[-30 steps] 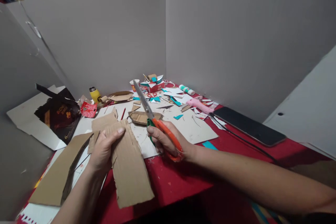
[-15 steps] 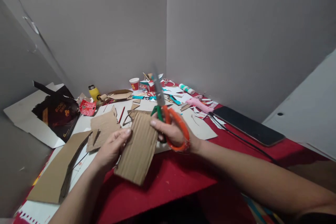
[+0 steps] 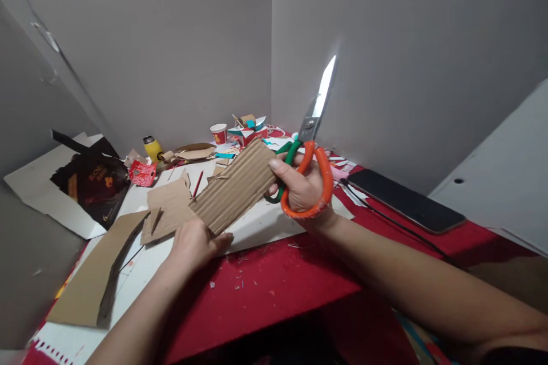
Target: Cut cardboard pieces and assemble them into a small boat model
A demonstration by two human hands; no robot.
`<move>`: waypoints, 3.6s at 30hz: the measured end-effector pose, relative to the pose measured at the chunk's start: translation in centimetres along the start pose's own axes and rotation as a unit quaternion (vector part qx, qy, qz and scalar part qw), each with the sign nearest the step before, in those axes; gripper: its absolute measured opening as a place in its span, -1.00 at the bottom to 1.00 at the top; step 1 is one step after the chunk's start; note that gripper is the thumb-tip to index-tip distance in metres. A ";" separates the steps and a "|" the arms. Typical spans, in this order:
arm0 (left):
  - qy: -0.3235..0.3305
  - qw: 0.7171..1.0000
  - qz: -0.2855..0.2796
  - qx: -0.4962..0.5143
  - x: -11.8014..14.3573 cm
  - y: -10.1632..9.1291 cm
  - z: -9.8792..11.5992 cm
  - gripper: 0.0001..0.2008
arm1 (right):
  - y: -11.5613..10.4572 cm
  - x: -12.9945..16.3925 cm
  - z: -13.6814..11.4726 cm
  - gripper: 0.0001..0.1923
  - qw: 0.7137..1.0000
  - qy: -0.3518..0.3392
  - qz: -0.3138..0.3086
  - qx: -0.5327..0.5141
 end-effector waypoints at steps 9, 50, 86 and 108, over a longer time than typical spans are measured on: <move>-0.067 0.903 -0.361 0.221 3.5 1.8 3.5 -0.68 | 0.2 0.6 -0.7 -0.76 0.999 0.010 0.011 -0.040; -0.032 0.818 0.195 0.540 0.2 -8.3 1.4 -0.62 | 4.9 5.5 0.9 -0.59 0.858 -0.081 -0.457 0.221; -0.018 0.868 0.167 0.468 0.1 -9.0 0.7 -0.45 | 5.0 7.4 2.8 -0.52 0.831 -0.047 -0.502 0.233; -0.017 0.855 0.170 0.489 -0.1 -8.6 0.7 -0.38 | 5.5 9.3 4.0 -0.56 0.871 0.044 -0.465 0.156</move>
Point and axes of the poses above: each hand's wrist, its own x-axis away from the middle knuckle, its own y-axis out of the palm, z = x × y, the point moved 6 cm from there along -x, towards the middle knuckle, and after that the axes turned 6 degrees about z, right-handed, at the moved point
